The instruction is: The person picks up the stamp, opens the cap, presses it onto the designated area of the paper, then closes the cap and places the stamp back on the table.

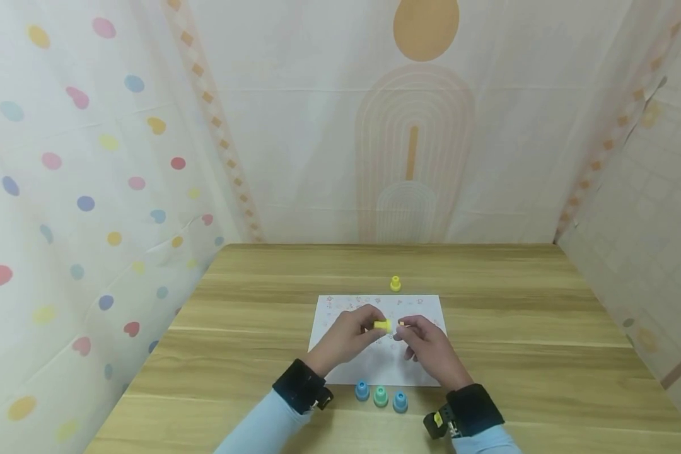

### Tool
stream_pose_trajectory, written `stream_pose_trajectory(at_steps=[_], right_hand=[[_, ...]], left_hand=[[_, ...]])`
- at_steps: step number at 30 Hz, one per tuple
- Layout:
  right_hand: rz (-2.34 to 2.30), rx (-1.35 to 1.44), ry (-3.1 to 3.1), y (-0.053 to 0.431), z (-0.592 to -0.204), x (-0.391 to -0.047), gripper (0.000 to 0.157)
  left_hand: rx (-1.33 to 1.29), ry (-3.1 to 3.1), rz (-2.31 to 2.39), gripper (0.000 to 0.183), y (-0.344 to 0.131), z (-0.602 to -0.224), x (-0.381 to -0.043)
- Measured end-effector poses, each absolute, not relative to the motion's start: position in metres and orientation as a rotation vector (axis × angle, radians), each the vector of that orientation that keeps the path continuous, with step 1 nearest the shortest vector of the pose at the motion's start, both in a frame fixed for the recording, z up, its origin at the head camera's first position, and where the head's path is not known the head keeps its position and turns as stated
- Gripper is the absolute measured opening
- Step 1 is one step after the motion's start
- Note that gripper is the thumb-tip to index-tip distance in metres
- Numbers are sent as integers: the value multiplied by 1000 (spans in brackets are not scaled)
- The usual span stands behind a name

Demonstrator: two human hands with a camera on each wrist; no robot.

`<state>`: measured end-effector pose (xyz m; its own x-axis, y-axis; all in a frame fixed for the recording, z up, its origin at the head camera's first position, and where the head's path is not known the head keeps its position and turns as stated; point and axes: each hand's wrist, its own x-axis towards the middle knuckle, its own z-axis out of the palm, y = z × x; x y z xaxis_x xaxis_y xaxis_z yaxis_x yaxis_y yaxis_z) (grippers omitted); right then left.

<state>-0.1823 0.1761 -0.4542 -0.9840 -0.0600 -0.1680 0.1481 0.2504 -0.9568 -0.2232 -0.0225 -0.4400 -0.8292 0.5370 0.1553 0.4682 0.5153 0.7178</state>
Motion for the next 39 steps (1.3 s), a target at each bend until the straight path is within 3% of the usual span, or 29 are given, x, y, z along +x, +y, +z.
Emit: stream_pose_trajectory(at_steps=[23, 39], right_hand=[[-1787, 15, 2366, 175, -456, -182, 27], [-1726, 11, 2448, 177, -451, -178, 47]], left_hand=[[986, 2674, 1038, 16, -14, -436, -218], [953, 2738, 1145, 20, -28, -433, -225]])
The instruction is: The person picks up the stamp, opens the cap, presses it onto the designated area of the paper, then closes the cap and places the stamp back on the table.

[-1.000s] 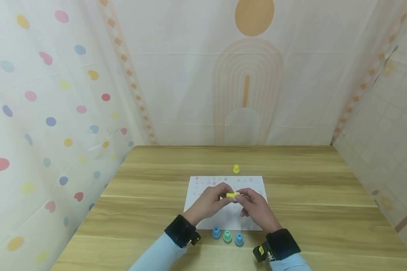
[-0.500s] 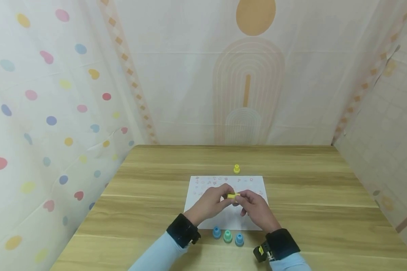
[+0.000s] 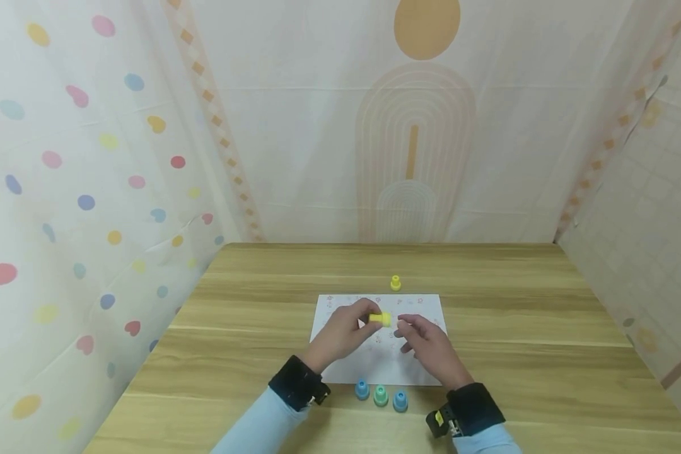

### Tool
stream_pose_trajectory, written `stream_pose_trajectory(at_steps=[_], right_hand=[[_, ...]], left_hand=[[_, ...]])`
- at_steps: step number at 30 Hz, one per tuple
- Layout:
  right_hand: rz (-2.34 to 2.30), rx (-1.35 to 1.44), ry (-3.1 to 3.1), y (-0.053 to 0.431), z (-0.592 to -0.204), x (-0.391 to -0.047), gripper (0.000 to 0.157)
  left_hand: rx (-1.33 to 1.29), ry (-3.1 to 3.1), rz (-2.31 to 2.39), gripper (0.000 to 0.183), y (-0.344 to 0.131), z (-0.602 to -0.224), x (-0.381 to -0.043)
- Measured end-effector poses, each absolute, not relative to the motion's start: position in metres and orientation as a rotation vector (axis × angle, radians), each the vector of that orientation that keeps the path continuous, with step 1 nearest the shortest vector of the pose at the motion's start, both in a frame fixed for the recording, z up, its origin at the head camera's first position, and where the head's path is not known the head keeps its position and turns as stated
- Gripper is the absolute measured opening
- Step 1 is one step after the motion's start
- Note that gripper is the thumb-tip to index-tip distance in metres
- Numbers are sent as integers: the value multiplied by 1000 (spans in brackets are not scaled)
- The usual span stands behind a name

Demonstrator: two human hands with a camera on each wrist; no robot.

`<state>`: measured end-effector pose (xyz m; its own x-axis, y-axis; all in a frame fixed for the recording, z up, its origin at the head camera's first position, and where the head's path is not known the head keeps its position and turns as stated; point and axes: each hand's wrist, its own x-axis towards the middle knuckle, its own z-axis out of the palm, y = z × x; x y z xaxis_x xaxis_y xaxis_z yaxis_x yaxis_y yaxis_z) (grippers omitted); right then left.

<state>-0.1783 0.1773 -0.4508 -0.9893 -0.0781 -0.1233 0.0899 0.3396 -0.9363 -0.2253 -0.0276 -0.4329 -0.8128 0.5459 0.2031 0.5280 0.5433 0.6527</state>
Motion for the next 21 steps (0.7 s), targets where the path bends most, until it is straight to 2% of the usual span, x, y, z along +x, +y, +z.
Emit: stream_pose_trajectory(at_steps=[5, 21], right_hand=[[-1558, 32, 2614, 180, -449, -178, 50], [-847, -126, 3022, 179, -451, -177, 38]], left_hand=[[871, 2764, 1142, 24, -37, -427, -226], [825, 2825, 933, 17, -57, -420, -226]])
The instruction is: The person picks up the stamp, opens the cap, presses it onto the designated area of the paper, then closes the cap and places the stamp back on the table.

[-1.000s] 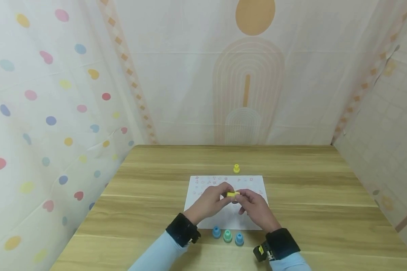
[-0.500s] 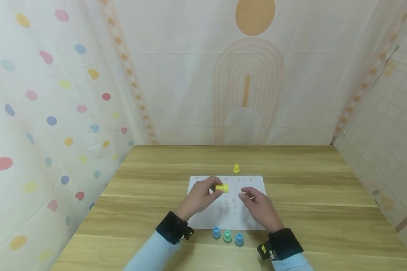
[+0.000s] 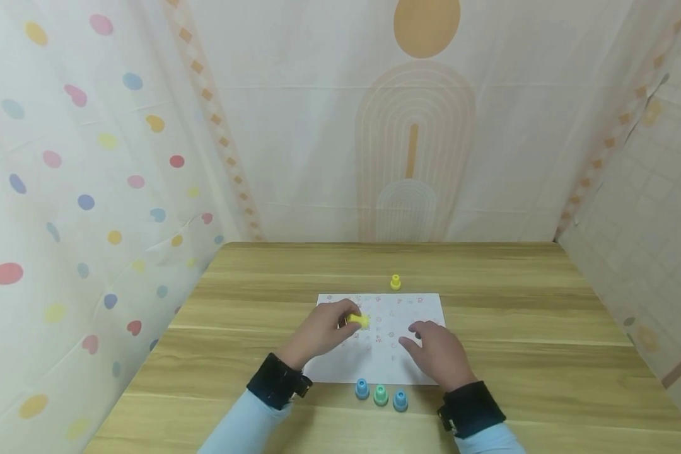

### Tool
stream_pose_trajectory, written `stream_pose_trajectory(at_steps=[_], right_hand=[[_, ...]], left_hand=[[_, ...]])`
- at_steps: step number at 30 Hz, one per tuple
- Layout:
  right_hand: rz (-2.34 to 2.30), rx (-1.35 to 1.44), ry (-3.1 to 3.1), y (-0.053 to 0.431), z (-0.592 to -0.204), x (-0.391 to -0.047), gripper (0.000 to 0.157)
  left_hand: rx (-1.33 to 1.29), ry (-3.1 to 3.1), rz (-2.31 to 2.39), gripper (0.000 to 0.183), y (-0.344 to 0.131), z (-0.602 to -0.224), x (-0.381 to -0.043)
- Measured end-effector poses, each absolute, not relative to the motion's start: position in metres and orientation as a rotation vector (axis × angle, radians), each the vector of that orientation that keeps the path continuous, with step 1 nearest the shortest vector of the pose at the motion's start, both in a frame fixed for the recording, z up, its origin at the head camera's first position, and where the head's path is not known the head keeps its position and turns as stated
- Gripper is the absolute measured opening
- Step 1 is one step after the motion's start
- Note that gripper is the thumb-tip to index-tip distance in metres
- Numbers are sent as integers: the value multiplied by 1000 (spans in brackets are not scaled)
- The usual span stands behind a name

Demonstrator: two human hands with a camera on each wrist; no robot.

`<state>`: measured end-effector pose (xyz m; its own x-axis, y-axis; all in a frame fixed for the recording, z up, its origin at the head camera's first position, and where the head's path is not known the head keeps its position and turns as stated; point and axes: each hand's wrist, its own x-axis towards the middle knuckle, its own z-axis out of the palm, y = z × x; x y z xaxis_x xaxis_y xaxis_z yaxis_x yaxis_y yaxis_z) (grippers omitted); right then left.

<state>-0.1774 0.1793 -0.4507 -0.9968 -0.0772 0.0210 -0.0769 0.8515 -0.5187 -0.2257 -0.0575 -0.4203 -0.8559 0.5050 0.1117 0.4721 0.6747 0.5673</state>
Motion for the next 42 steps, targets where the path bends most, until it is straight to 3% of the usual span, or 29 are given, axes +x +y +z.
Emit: stream_pose_trajectory(at_steps=[16, 42], right_hand=[[-714, -127, 3023, 179, -453, -179, 34], [-782, -105, 2996, 179, -452, -177, 32]], left_hand=[[770, 2724, 479, 11, -65, -423, -210], [748, 2583, 351, 29, -63, -446, -190]])
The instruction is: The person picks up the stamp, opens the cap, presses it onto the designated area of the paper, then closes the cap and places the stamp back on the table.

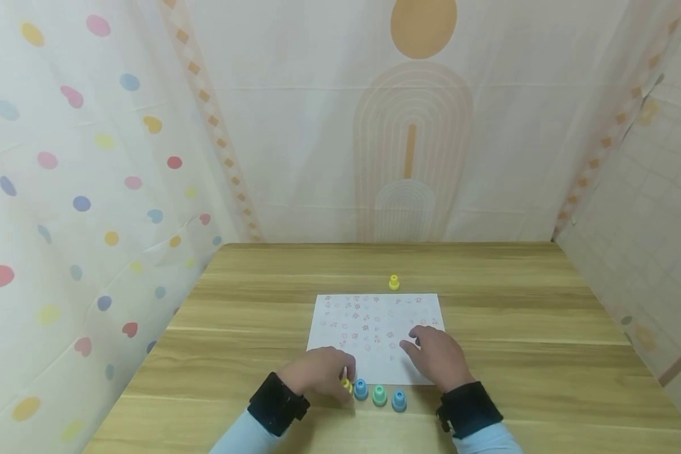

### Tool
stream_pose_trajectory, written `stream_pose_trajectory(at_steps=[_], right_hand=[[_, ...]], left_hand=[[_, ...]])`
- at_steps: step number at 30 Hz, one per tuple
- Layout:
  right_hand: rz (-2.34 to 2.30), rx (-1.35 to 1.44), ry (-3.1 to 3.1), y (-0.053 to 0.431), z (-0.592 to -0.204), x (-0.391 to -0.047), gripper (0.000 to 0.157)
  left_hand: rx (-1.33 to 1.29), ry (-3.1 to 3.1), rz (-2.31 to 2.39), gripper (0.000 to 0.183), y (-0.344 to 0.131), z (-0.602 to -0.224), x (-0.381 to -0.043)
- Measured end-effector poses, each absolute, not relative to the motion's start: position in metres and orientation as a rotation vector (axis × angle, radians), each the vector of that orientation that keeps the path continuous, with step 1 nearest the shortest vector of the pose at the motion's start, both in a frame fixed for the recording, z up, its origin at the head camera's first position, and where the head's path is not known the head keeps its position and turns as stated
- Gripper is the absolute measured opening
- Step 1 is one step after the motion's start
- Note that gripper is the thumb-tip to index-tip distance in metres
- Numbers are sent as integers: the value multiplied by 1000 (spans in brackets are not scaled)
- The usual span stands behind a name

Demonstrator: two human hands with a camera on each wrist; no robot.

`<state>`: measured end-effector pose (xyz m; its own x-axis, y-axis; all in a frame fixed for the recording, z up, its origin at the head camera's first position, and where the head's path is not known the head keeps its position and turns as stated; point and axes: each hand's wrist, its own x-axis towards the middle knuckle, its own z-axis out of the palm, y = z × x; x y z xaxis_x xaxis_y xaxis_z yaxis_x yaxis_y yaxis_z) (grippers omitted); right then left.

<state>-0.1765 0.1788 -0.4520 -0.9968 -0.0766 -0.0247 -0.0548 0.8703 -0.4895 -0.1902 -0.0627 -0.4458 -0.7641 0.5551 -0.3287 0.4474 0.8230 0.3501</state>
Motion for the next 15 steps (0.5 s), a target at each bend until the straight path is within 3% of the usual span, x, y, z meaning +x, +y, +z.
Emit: stream_pose_trajectory(at_steps=[15], right_hand=[[-803, -93, 3007, 179, -455, -175, 31]], left_hand=[[700, 2606, 422, 34, -74, -425, -205]])
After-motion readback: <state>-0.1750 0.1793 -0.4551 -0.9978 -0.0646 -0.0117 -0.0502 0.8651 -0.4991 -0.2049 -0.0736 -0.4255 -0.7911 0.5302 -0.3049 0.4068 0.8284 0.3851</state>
